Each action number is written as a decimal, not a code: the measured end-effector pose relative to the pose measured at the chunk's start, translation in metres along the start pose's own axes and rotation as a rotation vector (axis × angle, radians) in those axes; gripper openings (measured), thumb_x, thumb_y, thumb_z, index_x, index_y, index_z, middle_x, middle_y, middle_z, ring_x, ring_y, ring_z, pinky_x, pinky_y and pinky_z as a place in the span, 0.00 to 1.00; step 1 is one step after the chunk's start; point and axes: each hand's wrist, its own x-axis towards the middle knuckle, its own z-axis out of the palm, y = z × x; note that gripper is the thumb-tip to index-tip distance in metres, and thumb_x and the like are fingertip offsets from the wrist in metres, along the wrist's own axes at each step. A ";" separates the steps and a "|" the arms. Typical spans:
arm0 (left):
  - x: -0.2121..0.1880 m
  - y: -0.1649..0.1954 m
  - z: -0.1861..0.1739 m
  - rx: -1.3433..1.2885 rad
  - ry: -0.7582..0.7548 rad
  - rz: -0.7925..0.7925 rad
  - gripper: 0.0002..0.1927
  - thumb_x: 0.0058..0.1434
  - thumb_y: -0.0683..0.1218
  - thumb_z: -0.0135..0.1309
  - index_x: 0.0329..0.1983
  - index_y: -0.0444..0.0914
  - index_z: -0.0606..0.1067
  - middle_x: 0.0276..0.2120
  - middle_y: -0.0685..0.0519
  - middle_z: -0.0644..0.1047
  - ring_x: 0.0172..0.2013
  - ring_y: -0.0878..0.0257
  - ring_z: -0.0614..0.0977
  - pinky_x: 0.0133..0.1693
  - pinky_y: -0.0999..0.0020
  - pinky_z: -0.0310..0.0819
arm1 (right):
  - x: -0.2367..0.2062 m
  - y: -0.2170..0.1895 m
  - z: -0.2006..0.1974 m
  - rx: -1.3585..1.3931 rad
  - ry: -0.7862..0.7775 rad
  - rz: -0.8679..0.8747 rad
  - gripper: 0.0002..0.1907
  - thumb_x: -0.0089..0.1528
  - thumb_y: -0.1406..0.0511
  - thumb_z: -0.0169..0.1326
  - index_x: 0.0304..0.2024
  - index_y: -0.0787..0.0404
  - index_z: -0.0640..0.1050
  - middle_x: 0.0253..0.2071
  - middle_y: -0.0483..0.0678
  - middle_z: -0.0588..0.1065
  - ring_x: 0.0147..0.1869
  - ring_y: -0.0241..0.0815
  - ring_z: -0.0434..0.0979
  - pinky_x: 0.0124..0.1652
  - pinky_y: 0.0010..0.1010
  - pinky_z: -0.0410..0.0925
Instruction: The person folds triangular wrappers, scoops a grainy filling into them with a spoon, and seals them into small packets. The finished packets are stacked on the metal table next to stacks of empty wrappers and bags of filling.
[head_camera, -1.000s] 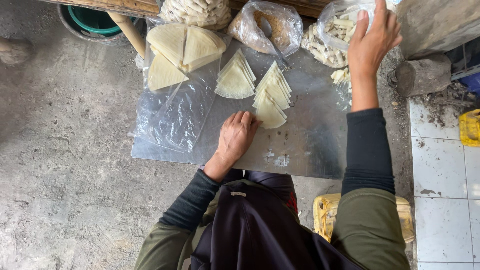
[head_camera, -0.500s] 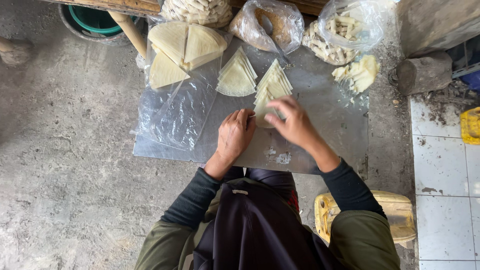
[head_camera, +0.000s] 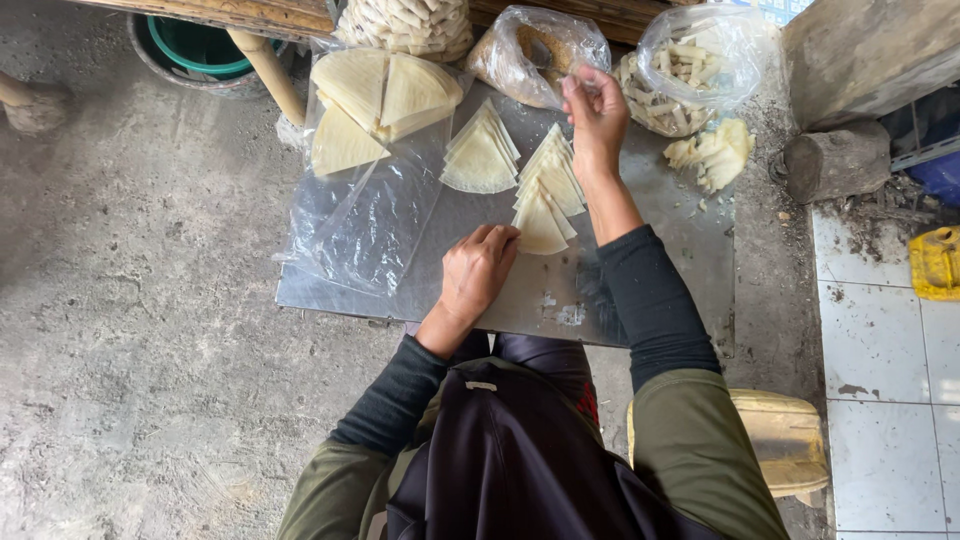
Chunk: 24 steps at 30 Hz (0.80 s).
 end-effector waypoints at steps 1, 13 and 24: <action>0.000 0.001 0.000 -0.004 -0.001 -0.004 0.07 0.63 0.45 0.59 0.44 0.41 0.79 0.37 0.51 0.80 0.34 0.51 0.83 0.37 0.58 0.78 | 0.004 0.005 0.001 0.032 0.053 0.029 0.11 0.69 0.64 0.60 0.53 0.61 0.78 0.38 0.46 0.80 0.38 0.36 0.78 0.35 0.25 0.71; 0.005 -0.003 0.003 -0.153 0.016 -0.063 0.07 0.65 0.43 0.58 0.44 0.37 0.77 0.37 0.47 0.80 0.31 0.50 0.84 0.34 0.60 0.80 | -0.008 0.011 -0.011 -0.298 0.063 -0.253 0.10 0.74 0.65 0.45 0.52 0.59 0.76 0.46 0.47 0.80 0.37 0.34 0.82 0.33 0.24 0.78; 0.010 -0.001 0.003 -0.170 0.029 -0.105 0.06 0.63 0.42 0.59 0.41 0.37 0.77 0.34 0.47 0.81 0.30 0.52 0.84 0.32 0.62 0.80 | -0.021 -0.026 -0.046 0.450 0.173 -0.022 0.07 0.72 0.68 0.53 0.48 0.67 0.78 0.33 0.51 0.80 0.31 0.36 0.76 0.31 0.27 0.69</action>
